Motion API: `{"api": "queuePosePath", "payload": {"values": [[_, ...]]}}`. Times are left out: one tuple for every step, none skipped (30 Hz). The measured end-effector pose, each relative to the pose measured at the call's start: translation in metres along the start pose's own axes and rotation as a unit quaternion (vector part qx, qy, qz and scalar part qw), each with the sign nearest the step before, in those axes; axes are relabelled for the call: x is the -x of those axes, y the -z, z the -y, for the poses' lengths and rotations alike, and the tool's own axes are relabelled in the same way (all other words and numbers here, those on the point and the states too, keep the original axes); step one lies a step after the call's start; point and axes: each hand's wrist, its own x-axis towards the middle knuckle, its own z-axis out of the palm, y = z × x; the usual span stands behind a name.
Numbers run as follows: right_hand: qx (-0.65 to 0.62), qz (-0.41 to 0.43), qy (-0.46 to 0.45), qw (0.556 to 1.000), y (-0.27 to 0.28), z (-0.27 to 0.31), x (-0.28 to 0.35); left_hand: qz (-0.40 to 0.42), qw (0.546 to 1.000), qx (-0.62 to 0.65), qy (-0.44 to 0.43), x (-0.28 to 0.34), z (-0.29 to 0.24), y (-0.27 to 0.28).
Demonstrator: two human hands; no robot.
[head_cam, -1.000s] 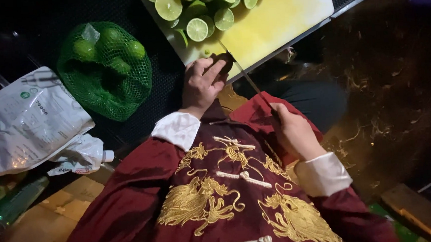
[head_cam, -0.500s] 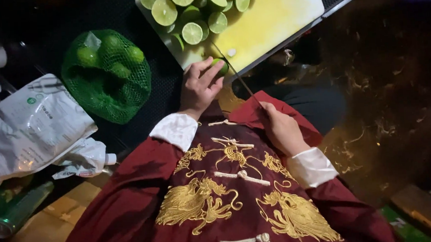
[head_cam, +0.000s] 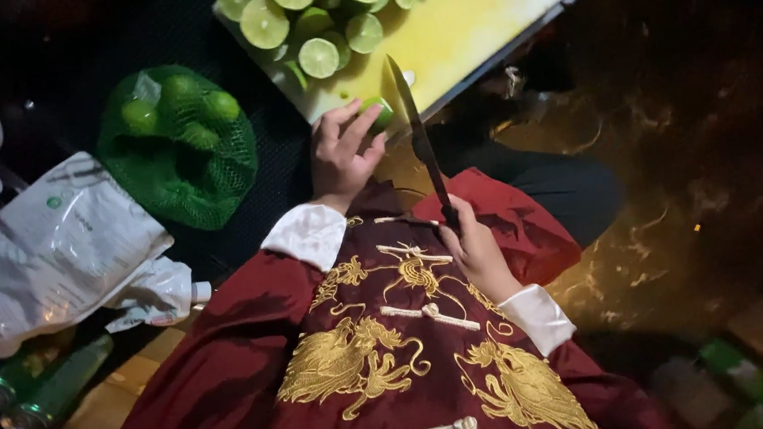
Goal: The person repeatedly takes limes from a green mesh bag, places them on a white cutting board, and slices them in half using a knife. The cut lime halves are accumulated on the cutting board throughout the clip.
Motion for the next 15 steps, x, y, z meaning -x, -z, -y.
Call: {"api": "queuePosePath", "payload": {"values": [[-0.019, -0.025, 0.004, 0.999, -0.002, -0.008, 0.002, -0.004, 1.000, 0.000, 0.003, 0.001, 0.000, -0.001], [-0.037, -0.052, 0.009, 0.998, -0.004, -0.017, 0.002, -0.009, 1.000, 0.001, 0.005, 0.000, 0.001, -0.003], [-0.042, -0.058, 0.005, 0.997, -0.004, -0.020, 0.008, -0.004, 1.000, 0.006, 0.000, 0.000, 0.000, -0.002], [-0.060, -0.095, -0.032, 0.993, -0.002, -0.023, 0.014, -0.010, 1.000, 0.010, 0.002, -0.001, -0.002, -0.003], [-0.078, -0.131, -0.069, 0.986, -0.001, -0.026, 0.019, -0.016, 1.000, 0.013, 0.005, -0.001, -0.003, -0.004], [-0.081, -0.136, -0.072, 0.985, 0.002, -0.039, 0.019, -0.013, 1.000, 0.018, 0.001, -0.001, -0.003, -0.005], [-0.097, -0.188, -0.118, 0.970, 0.004, -0.051, 0.019, -0.010, 1.000, 0.014, 0.001, -0.001, -0.002, -0.006], [-0.112, -0.236, -0.165, 0.951, 0.005, -0.064, 0.021, -0.007, 1.000, 0.009, 0.003, 0.001, -0.001, -0.005], [-0.114, -0.238, -0.169, 0.950, 0.006, -0.081, 0.025, -0.002, 1.000, 0.012, 0.001, 0.002, -0.002, -0.006], [-0.153, -0.265, -0.134, 0.943, 0.008, -0.098, 0.026, -0.013, 1.000, 0.020, -0.002, 0.001, -0.003, -0.007], [-0.191, -0.290, -0.099, 0.933, 0.009, -0.114, 0.028, -0.024, 0.999, 0.028, -0.004, 0.000, -0.002, -0.007], [-0.190, -0.291, -0.098, 0.932, 0.014, -0.113, 0.030, -0.025, 0.999, 0.029, -0.005, 0.000, -0.003, -0.007], [-0.176, -0.297, -0.086, 0.935, 0.018, -0.112, 0.033, -0.024, 0.999, 0.029, -0.010, 0.001, -0.002, -0.006], [-0.161, -0.299, -0.072, 0.938, 0.024, -0.110, 0.034, -0.025, 0.999, 0.027, -0.013, 0.001, -0.001, -0.005], [-0.159, -0.298, -0.071, 0.939, 0.024, -0.103, 0.037, -0.028, 0.999, 0.025, -0.011, 0.004, 0.000, -0.008]]}}
